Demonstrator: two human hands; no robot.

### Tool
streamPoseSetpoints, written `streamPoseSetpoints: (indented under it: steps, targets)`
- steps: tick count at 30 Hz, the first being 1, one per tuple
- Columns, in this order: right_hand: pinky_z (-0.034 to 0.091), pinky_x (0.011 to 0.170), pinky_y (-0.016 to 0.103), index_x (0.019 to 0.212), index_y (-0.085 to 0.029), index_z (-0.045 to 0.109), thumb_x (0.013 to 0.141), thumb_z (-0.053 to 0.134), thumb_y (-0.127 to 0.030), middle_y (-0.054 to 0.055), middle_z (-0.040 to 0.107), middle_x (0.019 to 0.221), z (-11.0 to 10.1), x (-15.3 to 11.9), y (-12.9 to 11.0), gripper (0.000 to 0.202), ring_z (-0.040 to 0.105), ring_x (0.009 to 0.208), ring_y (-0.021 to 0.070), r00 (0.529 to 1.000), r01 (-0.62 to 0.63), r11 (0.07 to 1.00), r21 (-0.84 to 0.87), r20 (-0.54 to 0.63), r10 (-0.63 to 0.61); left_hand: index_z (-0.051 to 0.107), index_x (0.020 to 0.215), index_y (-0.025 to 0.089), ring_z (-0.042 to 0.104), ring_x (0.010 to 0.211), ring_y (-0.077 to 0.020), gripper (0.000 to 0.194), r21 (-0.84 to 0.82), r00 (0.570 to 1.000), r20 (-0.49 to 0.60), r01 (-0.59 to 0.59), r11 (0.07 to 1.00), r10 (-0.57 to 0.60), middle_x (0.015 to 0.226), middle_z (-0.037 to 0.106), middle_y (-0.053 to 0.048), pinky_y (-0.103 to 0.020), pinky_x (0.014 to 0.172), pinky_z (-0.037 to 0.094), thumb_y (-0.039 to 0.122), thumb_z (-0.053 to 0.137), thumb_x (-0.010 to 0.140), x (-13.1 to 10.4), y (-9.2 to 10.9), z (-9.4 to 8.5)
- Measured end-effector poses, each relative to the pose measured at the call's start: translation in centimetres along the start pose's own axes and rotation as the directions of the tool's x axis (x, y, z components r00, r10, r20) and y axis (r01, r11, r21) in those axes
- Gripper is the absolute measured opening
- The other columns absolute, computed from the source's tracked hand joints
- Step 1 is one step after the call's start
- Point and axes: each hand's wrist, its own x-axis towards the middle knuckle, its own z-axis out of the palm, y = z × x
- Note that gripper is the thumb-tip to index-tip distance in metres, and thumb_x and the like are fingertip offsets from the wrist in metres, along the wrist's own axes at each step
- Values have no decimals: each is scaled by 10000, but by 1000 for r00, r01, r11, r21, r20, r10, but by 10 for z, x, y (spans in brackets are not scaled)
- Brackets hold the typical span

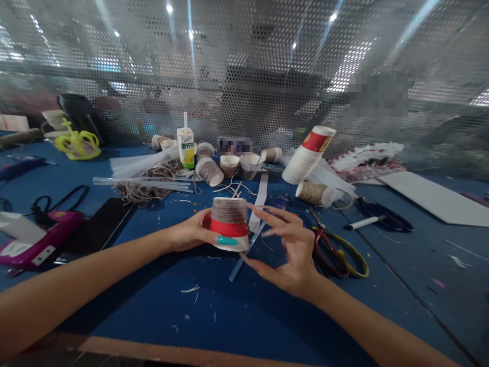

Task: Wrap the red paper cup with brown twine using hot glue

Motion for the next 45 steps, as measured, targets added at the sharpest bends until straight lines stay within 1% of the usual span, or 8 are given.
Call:
streamPoseSetpoints:
  steps: [4,18,26,29,33,39,42,45]
  targets:
    - [386,983,553,920,-271,374,733,628,-93,58,719,1168,-7,4,-9,362,545,1201,280,993,58,997,-47,101,-53,607,1184,150,677,985,-241,651,-57,999,34,2,998,0,1112,707,-131,-370,908,481,169,839,576,0,0,-2]
    - [422,865,477,883,-252,418,729,504,-32,52,731,1137,-19,11,-15,282,669,943,227,994,105,994,-45,37,-103,616,1181,140,672,997,-256,620,-85,992,128,28,996,-17,1127,702,-141,-386,923,468,169,805,591,-2,1,-5]
    - [426,819,520,903,-271,446,793,506,-94,35,754,1073,-18,0,-13,217,615,937,283,996,-65,998,22,-52,66,621,1180,153,680,956,-219,621,-114,992,126,40,993,-25,1082,720,-111,-340,898,478,160,808,589,-3,2,-4]
    - [447,776,492,904,-259,478,855,503,-225,70,742,955,-13,-1,-8,64,598,894,285,977,-126,972,197,-146,157,615,1195,145,676,968,-234,630,-93,992,121,46,995,-35,1101,712,-125,-359,901,473,160,799,593,-3,2,-5]
    - [495,680,422,939,-258,490,859,534,-328,64,631,888,-9,1,-7,115,608,786,245,912,-217,872,439,-227,341,606,1209,138,654,1042,-261,647,-85,992,125,35,996,-25,1163,688,-142,-385,944,447,163,793,590,-2,0,-5]
    - [436,975,551,1063,-291,399,882,514,-269,99,601,1229,-11,0,-12,216,524,1211,305,982,-175,941,289,-21,190,600,1224,147,661,1045,-250,614,-115,989,149,22,993,-5,1158,698,-133,-389,962,445,175,764,633,-1,2,-3]
    - [369,1059,590,1115,-290,318,841,604,-257,141,445,1440,-6,-1,-10,398,378,1367,311,981,-183,973,142,82,173,606,1218,148,664,1043,-257,609,-107,988,154,44,993,-27,1157,698,-138,-398,964,450,212,775,637,-2,2,-3]
    - [367,1073,598,1095,-306,262,809,697,-316,152,430,1458,3,-2,-3,521,343,1396,305,978,-171,981,96,136,157,614,1200,148,657,1053,-272,622,-71,989,128,76,995,-67,1179,683,-151,-403,952,458,264,804,619,-2,3,-3]
